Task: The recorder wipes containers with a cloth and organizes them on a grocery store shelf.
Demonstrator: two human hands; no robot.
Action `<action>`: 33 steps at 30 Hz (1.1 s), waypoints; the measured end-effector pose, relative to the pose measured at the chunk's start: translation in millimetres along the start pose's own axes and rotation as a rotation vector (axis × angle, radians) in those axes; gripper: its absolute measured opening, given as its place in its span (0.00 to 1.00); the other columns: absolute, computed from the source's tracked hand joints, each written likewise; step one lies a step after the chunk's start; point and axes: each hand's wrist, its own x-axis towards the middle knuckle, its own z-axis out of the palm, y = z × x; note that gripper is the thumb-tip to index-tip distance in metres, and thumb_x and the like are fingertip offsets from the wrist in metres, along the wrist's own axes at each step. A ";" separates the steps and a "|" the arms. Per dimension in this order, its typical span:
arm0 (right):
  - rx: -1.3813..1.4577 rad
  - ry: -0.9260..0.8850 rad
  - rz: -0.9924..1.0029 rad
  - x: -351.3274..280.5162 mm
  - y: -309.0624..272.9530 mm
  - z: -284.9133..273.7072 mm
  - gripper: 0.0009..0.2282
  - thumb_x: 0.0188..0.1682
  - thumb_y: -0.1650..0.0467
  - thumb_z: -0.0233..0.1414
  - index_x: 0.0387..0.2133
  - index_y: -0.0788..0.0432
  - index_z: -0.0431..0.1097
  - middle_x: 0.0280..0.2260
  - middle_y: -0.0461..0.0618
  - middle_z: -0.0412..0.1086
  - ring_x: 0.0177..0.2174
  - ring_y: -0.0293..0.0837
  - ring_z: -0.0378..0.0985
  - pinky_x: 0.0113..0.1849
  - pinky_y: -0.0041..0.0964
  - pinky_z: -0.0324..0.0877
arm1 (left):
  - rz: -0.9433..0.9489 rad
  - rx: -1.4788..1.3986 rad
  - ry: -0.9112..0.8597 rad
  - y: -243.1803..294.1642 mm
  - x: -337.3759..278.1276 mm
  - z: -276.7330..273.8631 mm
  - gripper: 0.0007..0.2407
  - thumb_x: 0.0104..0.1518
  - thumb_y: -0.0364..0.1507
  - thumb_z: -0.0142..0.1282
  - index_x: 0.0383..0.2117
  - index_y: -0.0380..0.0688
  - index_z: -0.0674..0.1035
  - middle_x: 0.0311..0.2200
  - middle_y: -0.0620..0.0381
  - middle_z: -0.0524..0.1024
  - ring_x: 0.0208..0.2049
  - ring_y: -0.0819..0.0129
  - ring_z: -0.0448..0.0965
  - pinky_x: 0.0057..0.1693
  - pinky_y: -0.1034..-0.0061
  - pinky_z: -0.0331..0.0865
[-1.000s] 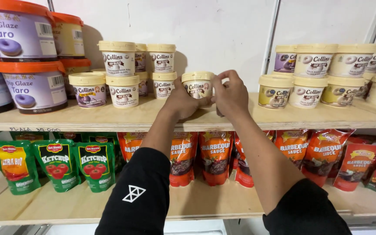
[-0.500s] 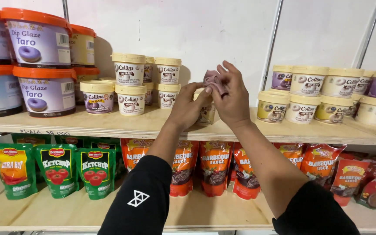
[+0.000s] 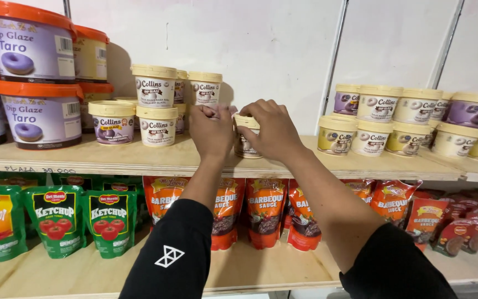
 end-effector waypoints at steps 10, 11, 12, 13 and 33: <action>-0.087 -0.316 0.042 33.3 11.8 -15.9 0.16 0.43 0.66 0.62 0.45 0.57 0.75 0.45 0.52 0.71 0.47 0.51 0.74 0.50 0.44 0.69 | -0.175 0.458 -0.383 -3.3 -0.5 5.5 0.16 0.58 0.33 0.59 0.52 0.45 0.76 0.55 0.40 0.68 0.53 0.47 0.75 0.58 0.62 0.72; -0.123 -0.336 0.053 34.7 13.1 -15.5 0.16 0.43 0.67 0.61 0.45 0.58 0.75 0.45 0.53 0.71 0.47 0.52 0.74 0.50 0.44 0.69 | -0.083 0.575 -0.463 -6.0 -0.1 8.4 0.17 0.58 0.32 0.59 0.52 0.43 0.75 0.56 0.38 0.68 0.54 0.45 0.74 0.57 0.62 0.73; -0.160 -0.358 0.066 34.9 15.5 -16.2 0.16 0.43 0.69 0.61 0.45 0.58 0.74 0.45 0.53 0.71 0.47 0.52 0.74 0.49 0.45 0.70 | 0.009 0.689 -0.545 -8.4 -1.2 12.6 0.18 0.58 0.32 0.59 0.53 0.41 0.74 0.57 0.37 0.67 0.54 0.43 0.73 0.56 0.62 0.74; -0.165 -0.357 0.068 34.4 18.1 -15.6 0.16 0.43 0.69 0.61 0.45 0.58 0.74 0.45 0.53 0.71 0.47 0.52 0.74 0.49 0.45 0.70 | 0.012 0.684 -0.547 -2.1 -2.8 7.3 0.18 0.58 0.32 0.59 0.53 0.41 0.74 0.57 0.37 0.67 0.54 0.43 0.73 0.56 0.62 0.74; -0.397 -0.465 0.154 45.2 78.5 -14.4 0.16 0.45 0.69 0.61 0.47 0.56 0.71 0.46 0.52 0.70 0.47 0.54 0.74 0.49 0.47 0.70 | 0.181 0.882 -1.250 -17.8 4.7 46.3 0.25 0.64 0.37 0.40 0.71 0.67 0.58 0.62 0.53 0.71 0.63 0.53 0.71 0.67 0.60 0.65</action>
